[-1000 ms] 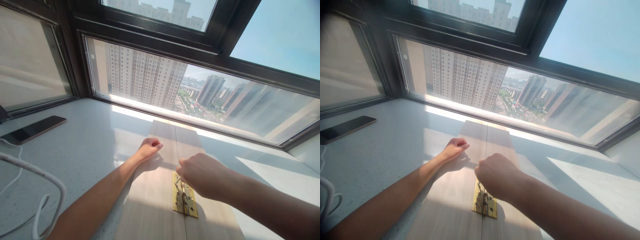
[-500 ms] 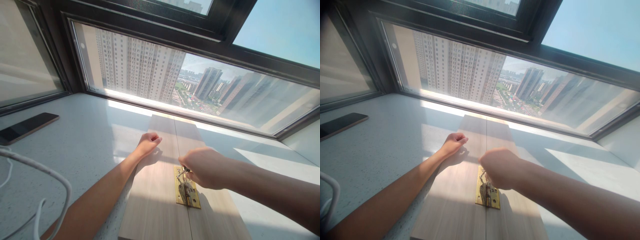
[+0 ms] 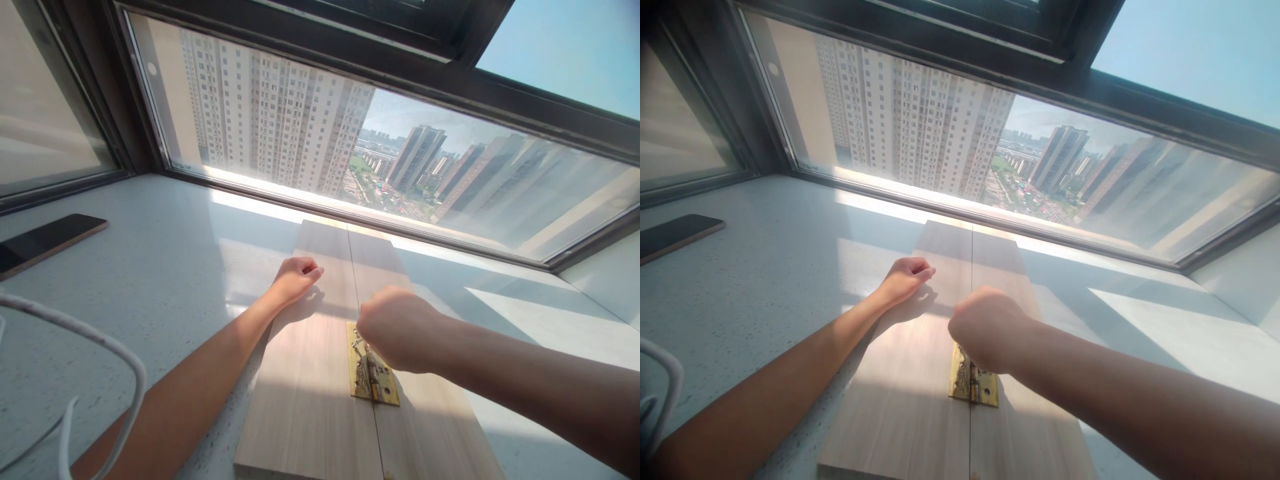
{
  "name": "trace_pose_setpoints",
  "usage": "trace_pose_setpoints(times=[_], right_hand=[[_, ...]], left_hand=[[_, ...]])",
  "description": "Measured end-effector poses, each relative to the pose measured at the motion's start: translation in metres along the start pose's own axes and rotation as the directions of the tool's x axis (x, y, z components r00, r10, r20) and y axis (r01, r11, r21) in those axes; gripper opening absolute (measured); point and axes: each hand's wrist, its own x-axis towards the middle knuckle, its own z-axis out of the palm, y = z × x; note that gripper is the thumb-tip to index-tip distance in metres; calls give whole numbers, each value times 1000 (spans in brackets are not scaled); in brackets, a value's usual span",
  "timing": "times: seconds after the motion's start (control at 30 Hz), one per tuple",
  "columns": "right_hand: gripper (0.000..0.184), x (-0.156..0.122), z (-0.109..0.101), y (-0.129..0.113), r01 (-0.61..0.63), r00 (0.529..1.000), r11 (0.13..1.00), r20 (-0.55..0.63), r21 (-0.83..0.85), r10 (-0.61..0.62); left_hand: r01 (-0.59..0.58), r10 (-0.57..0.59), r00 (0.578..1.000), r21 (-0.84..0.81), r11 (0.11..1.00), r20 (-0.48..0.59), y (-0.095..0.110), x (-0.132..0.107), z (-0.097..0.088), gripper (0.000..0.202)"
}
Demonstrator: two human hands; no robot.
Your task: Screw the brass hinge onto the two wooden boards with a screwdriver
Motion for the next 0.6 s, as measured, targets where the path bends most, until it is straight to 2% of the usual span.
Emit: trace_pose_setpoints(times=[0.07,0.13,0.2,0.27,0.37,0.47,0.53,0.6], right_hand=[[6,1,-4,0,-90,996,994,34,60,88],[9,1,-6,0,-170,985,979,56,109,165],[13,0,-6,1,-194,981,972,46,132,190],[15,-2,-5,0,-143,990,984,1,111,144],[17,-3,-3,-2,19,998,1000,-57,-21,-21],[21,-1,-6,-5,167,984,976,-47,-137,-175],[17,3,-10,-6,194,980,973,-6,-127,-197],[15,9,-16,-4,163,986,986,39,-46,-161]], left_hand=[[-5,5,1000,2,1000,1,0,0,0,29],[-8,8,1000,2,1000,0,0,0,0,29],[-9,9,1000,2,1000,-4,0,-1,0,29],[-11,11,1000,3,1000,-6,1,-1,0,29],[-14,14,1000,6,1000,-4,1,-1,0,30],[-12,12,1000,9,1000,-3,1,-1,0,30],[-10,10,1000,9,1000,-4,-1,-1,0,30],[-11,11,1000,6,1000,-3,-2,-1,0,30]])
